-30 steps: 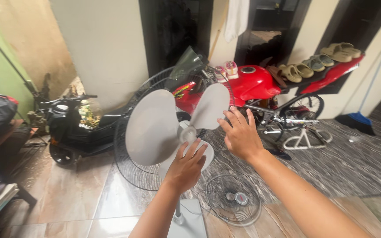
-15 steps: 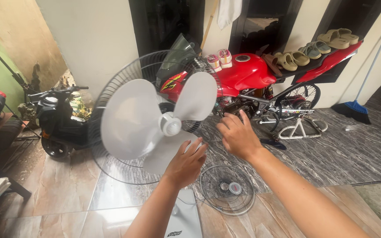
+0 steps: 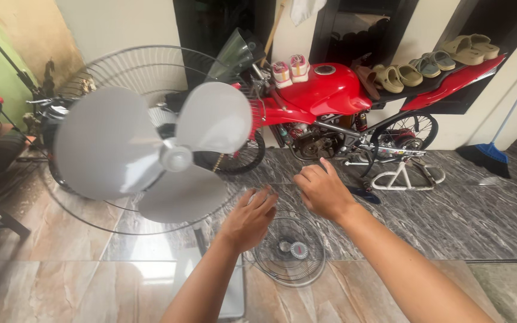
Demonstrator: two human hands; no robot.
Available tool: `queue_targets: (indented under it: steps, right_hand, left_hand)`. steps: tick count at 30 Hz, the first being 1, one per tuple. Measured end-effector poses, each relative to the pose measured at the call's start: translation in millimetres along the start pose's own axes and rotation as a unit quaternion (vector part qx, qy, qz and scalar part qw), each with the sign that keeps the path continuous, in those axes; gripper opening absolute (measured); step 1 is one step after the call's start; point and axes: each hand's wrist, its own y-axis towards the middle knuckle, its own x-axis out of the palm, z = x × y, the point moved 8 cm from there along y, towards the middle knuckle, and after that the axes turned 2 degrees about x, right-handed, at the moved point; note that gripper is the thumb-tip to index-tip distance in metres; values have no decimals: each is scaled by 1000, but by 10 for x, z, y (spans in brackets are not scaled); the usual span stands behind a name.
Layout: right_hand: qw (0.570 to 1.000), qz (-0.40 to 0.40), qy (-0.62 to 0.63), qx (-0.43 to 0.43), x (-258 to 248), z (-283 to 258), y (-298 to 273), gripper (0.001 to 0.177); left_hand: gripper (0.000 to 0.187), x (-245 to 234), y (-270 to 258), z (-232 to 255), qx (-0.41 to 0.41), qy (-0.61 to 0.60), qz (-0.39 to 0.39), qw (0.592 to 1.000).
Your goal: The person reassembles a standing electric fan by attaching the fan blades to the motor shaft, securing them with a nut, and then fitting the front and rear wire cages. The person uses hands to align and tighten components without additional tools.
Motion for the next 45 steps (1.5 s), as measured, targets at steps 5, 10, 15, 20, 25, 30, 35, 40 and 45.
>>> queue_targets:
  steps: [5, 10, 15, 20, 25, 30, 35, 40, 45]
  right_hand:
    - [1000, -24, 5, 2, 70, 388, -371, 33]
    - [999, -43, 15, 7, 150, 673, -713, 35]
    - [996, -76, 28, 37, 278, 894, -1003, 36]
    - [988, -121, 40, 81, 504, 1042, -1288, 37]
    - [978, -154, 69, 121, 808, 1118, -1566, 42]
    - [956, -222, 59, 185, 1195, 1035, -1812, 33]
    - [956, -203, 69, 199, 1437, 670, -1837, 35]
    - [945, -224, 74, 225, 1644, 110, -1779, 34]
    - [953, -197, 72, 218, 1669, -467, -1644, 36]
  left_hand:
    - [34, 187, 353, 343, -15, -10, -20, 1000]
    - [36, 419, 532, 674, -26, -33, -57, 998]
    - [41, 630, 673, 879, -26, -52, -71, 996]
    - [40, 860, 766, 997, -29, -75, -95, 992]
    - [37, 1183, 755, 1007, -43, -82, -150, 984]
    - [34, 1434, 607, 868, -50, -126, -135, 982]
    - [34, 1555, 289, 622, -69, -151, -83, 983]
    - [44, 1515, -200, 415, -70, -166, -38, 983]
    - [38, 1437, -712, 246, -81, -150, -88, 981]
